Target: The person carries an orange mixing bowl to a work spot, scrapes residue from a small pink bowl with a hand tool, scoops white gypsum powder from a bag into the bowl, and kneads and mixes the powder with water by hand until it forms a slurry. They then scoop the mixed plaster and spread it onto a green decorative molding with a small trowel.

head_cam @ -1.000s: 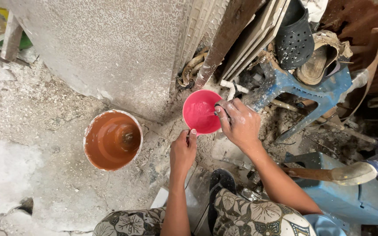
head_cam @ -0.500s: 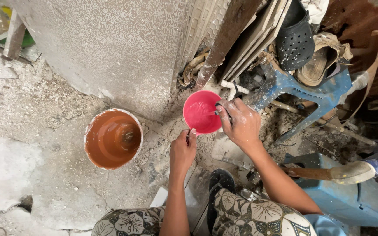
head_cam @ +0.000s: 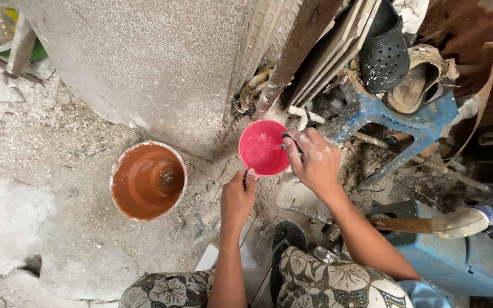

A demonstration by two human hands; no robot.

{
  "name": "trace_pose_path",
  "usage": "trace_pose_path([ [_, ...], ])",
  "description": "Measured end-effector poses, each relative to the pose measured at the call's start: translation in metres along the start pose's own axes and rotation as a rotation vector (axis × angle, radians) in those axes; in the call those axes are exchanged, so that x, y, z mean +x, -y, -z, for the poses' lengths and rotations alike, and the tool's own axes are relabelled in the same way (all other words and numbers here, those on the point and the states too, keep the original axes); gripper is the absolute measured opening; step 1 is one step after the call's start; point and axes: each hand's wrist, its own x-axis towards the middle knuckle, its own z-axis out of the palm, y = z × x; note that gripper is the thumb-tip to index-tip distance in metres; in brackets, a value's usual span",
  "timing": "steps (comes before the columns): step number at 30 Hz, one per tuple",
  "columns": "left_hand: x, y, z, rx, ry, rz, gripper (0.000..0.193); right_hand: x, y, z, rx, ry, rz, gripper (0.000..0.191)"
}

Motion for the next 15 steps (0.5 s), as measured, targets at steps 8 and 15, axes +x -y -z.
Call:
trace_pose_path([
  [8, 0.004, 0.002, 0.001, 0.021, -0.034, -0.011, 0.037, 0.006, 0.004, 0.001, 0.010, -0.009, -0.004, 0.014],
  [15, 0.007, 0.000, 0.005, 0.014, -0.063, -0.029, 0.040, 0.011, 0.005, 0.001, 0.030, -0.005, -0.021, 0.015],
])
